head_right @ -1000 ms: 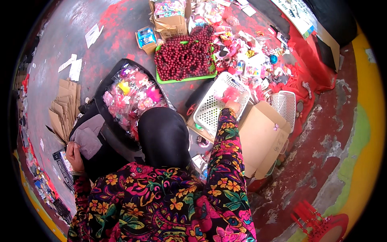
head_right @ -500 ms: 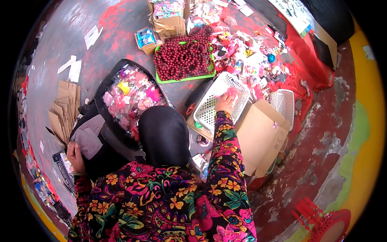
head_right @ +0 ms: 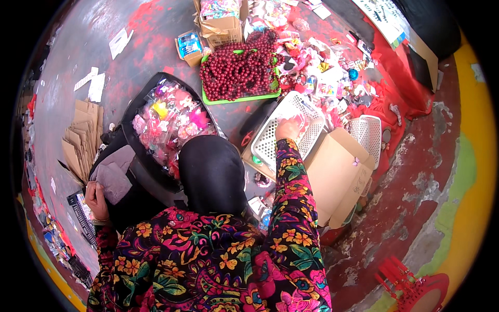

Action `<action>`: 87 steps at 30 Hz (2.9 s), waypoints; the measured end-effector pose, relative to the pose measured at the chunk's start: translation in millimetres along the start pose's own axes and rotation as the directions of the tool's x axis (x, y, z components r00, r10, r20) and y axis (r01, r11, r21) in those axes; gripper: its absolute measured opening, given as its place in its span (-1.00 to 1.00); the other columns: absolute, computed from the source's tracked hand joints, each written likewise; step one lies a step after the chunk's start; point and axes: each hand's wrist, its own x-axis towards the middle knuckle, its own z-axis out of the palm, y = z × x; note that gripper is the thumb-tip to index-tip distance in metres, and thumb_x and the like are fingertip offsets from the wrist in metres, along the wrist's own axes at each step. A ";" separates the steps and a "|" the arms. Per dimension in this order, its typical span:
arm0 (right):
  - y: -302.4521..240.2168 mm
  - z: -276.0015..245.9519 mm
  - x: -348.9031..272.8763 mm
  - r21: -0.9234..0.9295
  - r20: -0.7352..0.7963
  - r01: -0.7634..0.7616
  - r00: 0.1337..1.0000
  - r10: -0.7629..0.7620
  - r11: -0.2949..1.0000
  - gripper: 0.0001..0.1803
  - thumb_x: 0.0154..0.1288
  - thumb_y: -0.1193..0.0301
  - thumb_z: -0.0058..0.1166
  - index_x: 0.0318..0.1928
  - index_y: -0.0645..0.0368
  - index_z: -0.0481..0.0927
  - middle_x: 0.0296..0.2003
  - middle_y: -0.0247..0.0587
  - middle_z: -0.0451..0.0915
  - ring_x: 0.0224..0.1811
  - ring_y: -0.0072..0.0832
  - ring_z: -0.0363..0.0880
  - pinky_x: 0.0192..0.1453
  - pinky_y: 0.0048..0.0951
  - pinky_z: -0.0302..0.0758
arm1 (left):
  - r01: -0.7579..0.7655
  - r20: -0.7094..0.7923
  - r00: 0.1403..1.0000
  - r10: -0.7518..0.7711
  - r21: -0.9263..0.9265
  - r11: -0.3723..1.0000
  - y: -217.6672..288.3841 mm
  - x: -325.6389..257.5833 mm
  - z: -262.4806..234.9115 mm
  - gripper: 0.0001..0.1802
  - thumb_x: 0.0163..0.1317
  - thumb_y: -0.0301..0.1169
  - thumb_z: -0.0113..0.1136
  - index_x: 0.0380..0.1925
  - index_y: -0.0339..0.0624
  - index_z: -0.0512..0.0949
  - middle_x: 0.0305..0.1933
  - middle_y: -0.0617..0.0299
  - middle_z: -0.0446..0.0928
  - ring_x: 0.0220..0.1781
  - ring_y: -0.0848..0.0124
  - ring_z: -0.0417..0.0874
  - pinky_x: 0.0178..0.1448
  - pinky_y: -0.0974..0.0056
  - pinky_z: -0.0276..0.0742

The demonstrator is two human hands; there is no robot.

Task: The person sits on the floor and sorts small decorative items, including red ornaments and beads, from a black bag into a white plastic basket. They use a cloth to wipe the items before placing them in the basket.

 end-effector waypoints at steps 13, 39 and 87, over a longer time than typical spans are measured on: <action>14.7 22.9 -8.1 0.054 -0.087 -0.107 0.990 0.112 0.993 -0.55 0.21 0.34 -0.20 0.13 0.14 0.35 0.16 -0.16 0.28 0.25 -0.23 0.22 0.29 -0.10 0.15 | -0.018 -0.006 1.000 0.018 -0.002 1.000 0.7 -0.3 1.7 -0.84 0.14 -0.59 -0.04 -0.61 -0.36 0.35 -0.55 0.14 0.34 -0.45 0.35 0.34 -0.30 0.34 0.26; -213.1 -151.1 -228.4 0.380 -0.588 0.920 0.325 -0.741 0.102 -0.65 0.16 0.62 -0.02 0.00 0.20 0.47 -0.02 -0.06 0.50 0.09 -0.26 0.45 0.18 -0.39 0.32 | -0.127 -0.479 0.792 -0.379 -0.735 0.666 -37.2 -64.5 -126.8 -0.66 0.27 -0.39 -0.14 -0.10 -0.42 0.46 -0.01 0.11 0.49 0.06 0.46 0.39 0.14 0.39 0.19; -217.6 -125.2 -181.2 0.204 -0.363 0.906 0.422 -0.831 0.371 -0.78 0.23 0.57 -0.08 -0.13 0.31 0.56 -0.10 -0.11 0.56 0.00 -0.38 0.50 0.13 -0.47 0.36 | 0.054 0.455 0.319 -0.832 -0.885 -0.463 -201.3 -307.2 46.8 -0.54 -0.09 -0.49 0.11 -0.06 -0.15 0.45 -0.09 0.14 0.54 -0.04 0.20 0.54 0.06 -0.11 0.39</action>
